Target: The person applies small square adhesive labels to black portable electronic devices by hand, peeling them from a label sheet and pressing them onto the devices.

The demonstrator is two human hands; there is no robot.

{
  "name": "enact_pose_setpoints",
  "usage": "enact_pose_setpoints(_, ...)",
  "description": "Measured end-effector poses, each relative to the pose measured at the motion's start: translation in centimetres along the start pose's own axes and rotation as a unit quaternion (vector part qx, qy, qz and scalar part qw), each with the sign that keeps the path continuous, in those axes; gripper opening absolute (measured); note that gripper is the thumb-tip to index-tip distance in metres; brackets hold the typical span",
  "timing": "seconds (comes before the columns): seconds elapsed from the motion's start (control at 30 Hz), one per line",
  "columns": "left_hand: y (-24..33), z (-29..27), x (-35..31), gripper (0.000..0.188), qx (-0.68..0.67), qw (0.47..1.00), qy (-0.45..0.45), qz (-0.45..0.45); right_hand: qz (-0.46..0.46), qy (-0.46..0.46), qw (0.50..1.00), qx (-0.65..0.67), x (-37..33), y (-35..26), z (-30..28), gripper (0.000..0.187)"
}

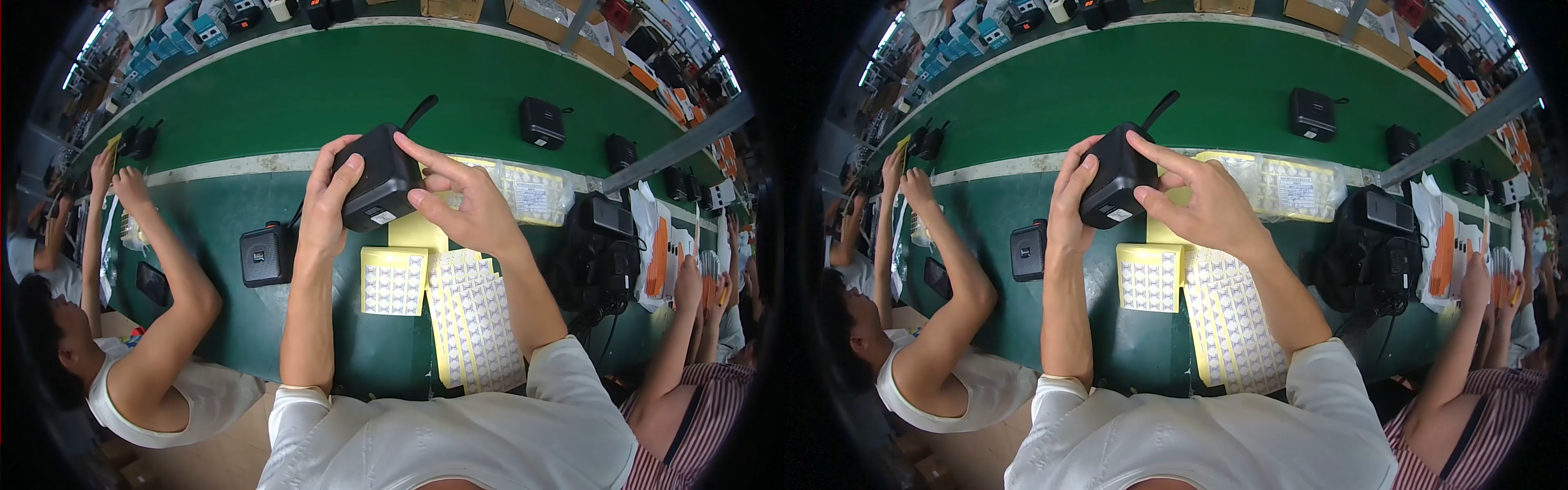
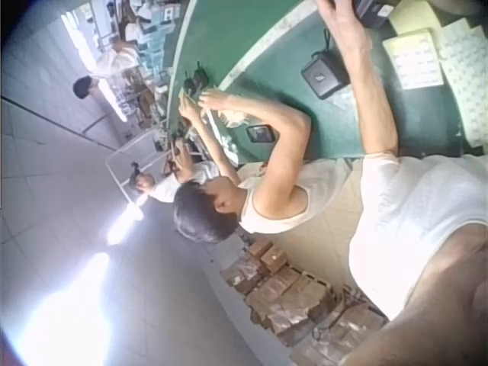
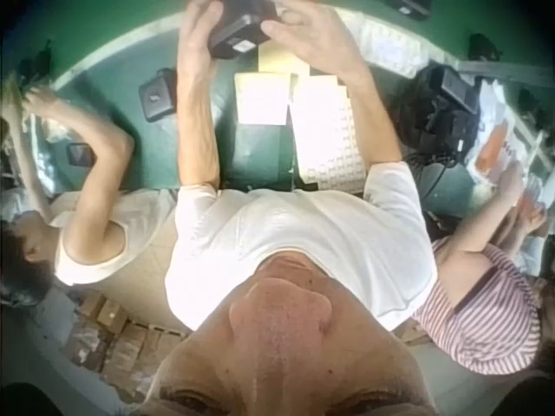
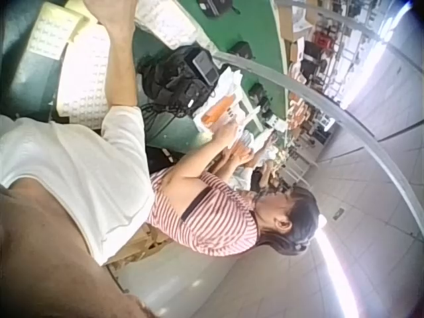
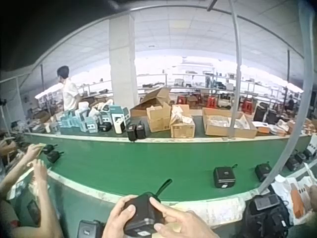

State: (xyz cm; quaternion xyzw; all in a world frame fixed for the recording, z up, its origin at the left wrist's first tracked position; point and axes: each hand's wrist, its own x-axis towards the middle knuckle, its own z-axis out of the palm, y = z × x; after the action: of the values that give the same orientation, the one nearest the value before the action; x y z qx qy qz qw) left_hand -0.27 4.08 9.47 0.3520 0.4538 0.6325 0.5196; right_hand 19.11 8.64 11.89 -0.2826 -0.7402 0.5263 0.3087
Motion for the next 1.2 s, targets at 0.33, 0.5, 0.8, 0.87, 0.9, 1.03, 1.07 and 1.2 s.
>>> enact_pose_setpoints(0.33,-0.3,0.2,-0.2,0.039,0.042,0.999,0.015,0.020,0.007,0.039,0.998,-0.048,-0.1,-0.1,0.5,0.059)
enact_pose_setpoints(0.5,-0.6,0.1,-0.2,0.038,0.069,0.996,0.020,0.051,0.013,0.067,0.996,-0.059,-0.1,0.1,1.1,0.059)
enact_pose_setpoints(0.8,-0.2,0.3,-0.3,0.041,-0.020,0.999,0.015,-0.040,-0.005,0.025,0.999,-0.047,-0.1,-0.3,0.1,0.057)
enact_pose_setpoints(0.87,-0.2,0.4,-0.2,0.040,-0.020,0.999,0.012,-0.040,-0.005,0.034,0.998,-0.050,-0.1,-0.2,0.1,0.056)
enact_pose_setpoints(0.9,-0.2,0.3,-0.2,0.040,-0.022,0.999,0.010,-0.039,-0.004,0.034,0.998,-0.050,-0.1,0.0,0.2,0.056)
enact_pose_setpoints(1.03,-0.6,0.1,-0.1,0.040,-0.016,1.000,0.014,-0.023,-0.007,0.055,0.997,-0.051,0.0,0.4,0.5,0.055)
enact_pose_setpoints(1.07,-0.7,0.1,-0.1,0.039,-0.013,1.000,0.017,-0.020,0.003,0.057,0.997,-0.053,0.0,0.4,0.6,0.055)
enact_pose_setpoints(1.2,-0.7,0.0,-0.1,0.037,0.011,1.000,0.017,0.000,0.007,0.062,0.997,-0.054,0.0,0.2,0.7,0.054)
